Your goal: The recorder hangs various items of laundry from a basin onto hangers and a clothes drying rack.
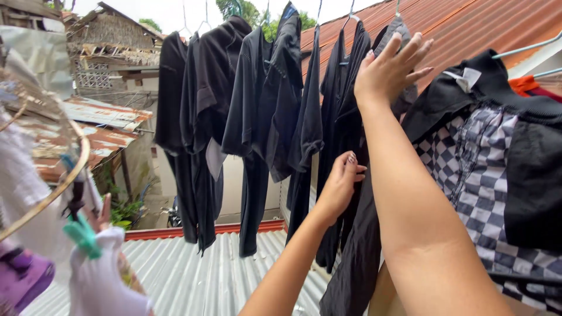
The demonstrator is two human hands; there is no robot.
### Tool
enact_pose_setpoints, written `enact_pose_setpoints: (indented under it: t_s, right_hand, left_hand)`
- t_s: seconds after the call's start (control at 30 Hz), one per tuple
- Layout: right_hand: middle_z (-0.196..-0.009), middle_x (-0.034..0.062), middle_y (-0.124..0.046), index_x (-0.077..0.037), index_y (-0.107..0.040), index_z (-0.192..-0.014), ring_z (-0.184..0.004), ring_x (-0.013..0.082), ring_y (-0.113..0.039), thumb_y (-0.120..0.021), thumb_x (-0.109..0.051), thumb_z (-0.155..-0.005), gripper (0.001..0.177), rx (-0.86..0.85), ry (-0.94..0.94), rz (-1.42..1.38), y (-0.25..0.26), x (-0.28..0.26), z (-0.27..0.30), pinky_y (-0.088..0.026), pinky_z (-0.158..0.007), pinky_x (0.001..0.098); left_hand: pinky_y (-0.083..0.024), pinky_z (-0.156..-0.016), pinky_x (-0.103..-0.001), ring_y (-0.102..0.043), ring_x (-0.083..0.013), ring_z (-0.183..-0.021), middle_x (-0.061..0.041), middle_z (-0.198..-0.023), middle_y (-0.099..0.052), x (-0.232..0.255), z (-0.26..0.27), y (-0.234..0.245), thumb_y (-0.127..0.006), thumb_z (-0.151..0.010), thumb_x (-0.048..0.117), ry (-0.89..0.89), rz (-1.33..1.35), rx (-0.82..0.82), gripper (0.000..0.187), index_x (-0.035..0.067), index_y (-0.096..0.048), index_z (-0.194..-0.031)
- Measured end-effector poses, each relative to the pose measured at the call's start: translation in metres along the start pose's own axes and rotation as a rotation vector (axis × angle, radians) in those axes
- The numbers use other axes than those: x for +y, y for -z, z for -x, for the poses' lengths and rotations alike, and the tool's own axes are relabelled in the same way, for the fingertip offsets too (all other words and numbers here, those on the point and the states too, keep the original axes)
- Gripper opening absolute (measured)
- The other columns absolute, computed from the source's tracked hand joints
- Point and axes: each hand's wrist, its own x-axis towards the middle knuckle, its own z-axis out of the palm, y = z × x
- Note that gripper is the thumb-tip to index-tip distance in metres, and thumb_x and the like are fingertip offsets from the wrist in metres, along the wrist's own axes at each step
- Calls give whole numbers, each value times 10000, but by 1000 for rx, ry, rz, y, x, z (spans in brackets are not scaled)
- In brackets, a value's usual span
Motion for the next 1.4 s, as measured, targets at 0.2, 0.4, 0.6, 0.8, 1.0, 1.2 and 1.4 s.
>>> enact_pose_setpoints:
  t_s: [0.2, 0.4, 0.6, 0.8, 1.0, 1.2, 1.4]
  right_hand:
    - [-1484, 183, -324, -131, -437, -1297, -1478, 404, -214, -655, -297, -994, 408, -61, -84, -470, 107, -94, 77, -222, -1087, 791]
    - [-1366, 137, -462, -69, -543, -1201, -1311, 338, -448, -646, -214, -1001, 267, -260, -53, -1151, 267, -106, 171, -389, -1109, 493]
    - [-1374, 172, -471, -22, -553, -1199, -1317, 330, -472, -618, -174, -987, 269, -457, -18, -1379, 369, -49, 226, -392, -1116, 442]
    - [-1321, 162, -519, -9, -560, -1189, -1283, 299, -504, -623, -157, -987, 258, -639, 56, -1452, 443, 45, 242, -421, -1116, 420]
    - [-1343, 138, -508, -42, -556, -1196, -1240, 263, -551, -607, -156, -982, 248, -889, 11, -1497, 497, 136, 265, -509, -978, 384]
    - [-1334, 131, -526, -53, -563, -1190, -1251, 282, -540, -625, -136, -969, 244, -954, 18, -1340, 543, 234, 298, -476, -994, 401]
    - [-1316, 135, -541, -37, -564, -1211, -1255, 313, -514, -625, -102, -953, 273, -970, -35, -1238, 607, 314, 367, -442, -1030, 407]
  left_hand:
    - [-528, -857, -369, -667, -183, -1035, -110, -1131, -687, 73, 75, 45, -363, -1045, 534, -51, 58, 277, 568, 75, -500, -1349]
    - [-485, -946, -317, -584, -142, -1129, -46, -1213, -609, 107, 150, 59, -400, -1064, 510, -196, 155, 429, 504, 106, -483, -1354]
    - [-544, -838, -327, -665, -185, -942, -86, -1067, -663, 157, 231, 12, -380, -1039, 505, -174, 61, 667, 498, 76, -515, -1251]
    - [-555, -852, -316, -673, -173, -966, -89, -1051, -663, 143, 296, -61, -377, -1070, 463, -251, -21, 697, 472, 49, -508, -1257]
    - [-541, -828, -332, -639, -161, -977, -74, -1037, -657, 109, 367, -123, -377, -1086, 473, -180, -178, 707, 475, 53, -495, -1273]
    - [-541, -843, -326, -661, -150, -992, -60, -1052, -643, 92, 427, -190, -350, -1084, 468, -65, -218, 675, 460, 72, -485, -1274]
    - [-551, -816, -330, -659, -161, -930, -53, -1020, -635, 4, 507, -256, -364, -1089, 435, 103, -107, 794, 422, 64, -506, -1232]
